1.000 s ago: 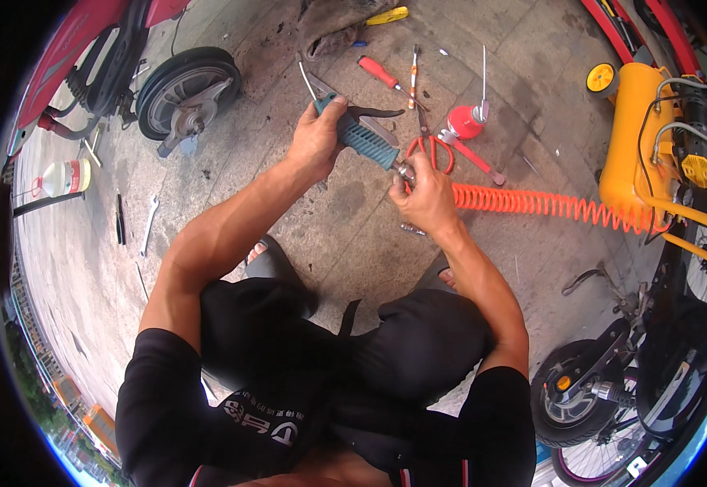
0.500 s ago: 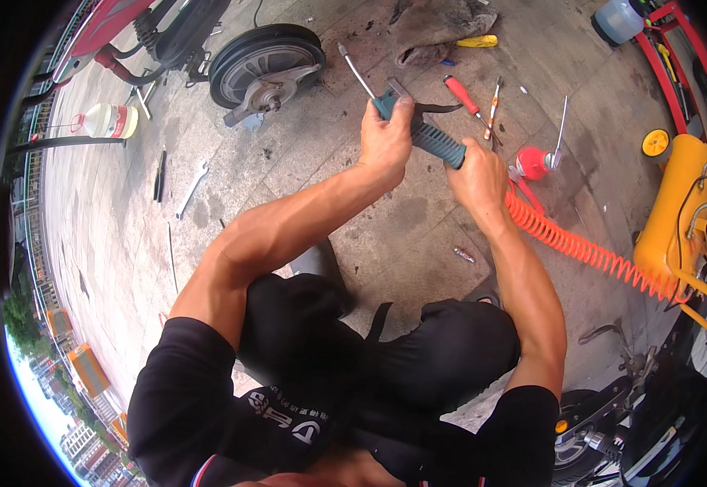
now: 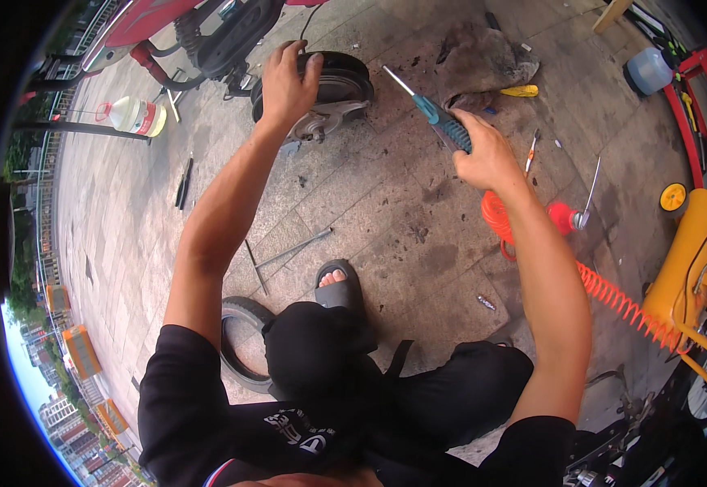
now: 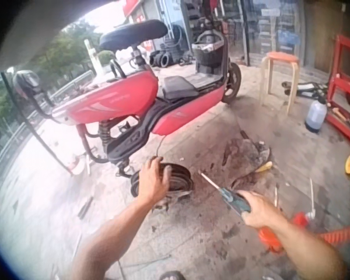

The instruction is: The person applies sealant to the inner rim of a tire using a brush, then wipes a metal rim with a cloth. The person uses a pneumatic tool to work on the rim.

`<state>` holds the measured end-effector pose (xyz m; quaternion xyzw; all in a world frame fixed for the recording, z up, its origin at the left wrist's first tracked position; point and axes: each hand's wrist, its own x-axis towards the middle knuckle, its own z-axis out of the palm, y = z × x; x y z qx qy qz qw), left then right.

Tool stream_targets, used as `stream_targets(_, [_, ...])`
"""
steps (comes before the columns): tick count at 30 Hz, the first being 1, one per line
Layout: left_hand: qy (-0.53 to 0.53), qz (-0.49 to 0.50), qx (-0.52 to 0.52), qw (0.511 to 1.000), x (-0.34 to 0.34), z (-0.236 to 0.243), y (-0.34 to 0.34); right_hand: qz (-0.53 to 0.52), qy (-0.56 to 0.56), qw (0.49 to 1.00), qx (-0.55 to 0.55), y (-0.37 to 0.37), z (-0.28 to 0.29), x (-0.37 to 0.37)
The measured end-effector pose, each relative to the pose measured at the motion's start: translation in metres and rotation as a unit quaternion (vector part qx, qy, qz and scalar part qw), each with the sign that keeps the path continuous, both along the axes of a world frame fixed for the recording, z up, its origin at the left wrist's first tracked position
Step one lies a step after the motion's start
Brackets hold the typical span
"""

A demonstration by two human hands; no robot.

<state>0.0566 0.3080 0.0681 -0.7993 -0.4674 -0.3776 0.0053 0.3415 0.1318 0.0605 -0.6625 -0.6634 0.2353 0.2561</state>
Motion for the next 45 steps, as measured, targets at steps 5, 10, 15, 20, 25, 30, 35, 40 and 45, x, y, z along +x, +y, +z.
stream_targets(5, [0.087,0.113,0.011,0.99,-0.04,-0.042,0.047,0.03,0.007,0.999,0.011,0.043,-0.01,-0.036])
stream_targets(10, [0.09,0.146,0.044,0.984,-0.037,-0.054,0.044,0.03,-0.006,0.999,-0.045,0.069,-0.015,-0.051])
stream_targets(15, [0.095,0.152,0.025,0.984,-0.037,-0.05,0.045,0.024,-0.026,0.998,-0.059,0.079,-0.007,-0.061])
stream_targets(20, [0.096,0.155,0.033,0.983,-0.034,-0.052,0.044,0.052,-0.022,0.991,-0.124,0.088,0.012,-0.054])
stream_targets(25, [0.092,0.141,0.038,0.985,-0.032,-0.051,0.044,0.06,-0.057,0.99,-0.118,0.091,0.015,-0.051])
stream_targets(30, [0.083,0.138,0.041,0.986,-0.032,-0.05,0.043,0.065,-0.069,0.992,-0.084,0.092,0.01,-0.052])
stream_targets(35, [0.094,0.141,0.026,0.985,-0.031,-0.05,0.044,0.073,-0.084,0.992,-0.059,0.09,0.008,-0.05])
stream_targets(40, [0.091,0.136,0.033,0.986,-0.032,-0.05,0.043,0.073,-0.094,0.991,-0.06,0.088,0.007,-0.052])
stream_targets(45, [0.089,0.129,0.021,0.987,-0.036,-0.049,0.042,0.035,-0.09,0.993,-0.066,0.072,0.007,-0.029])
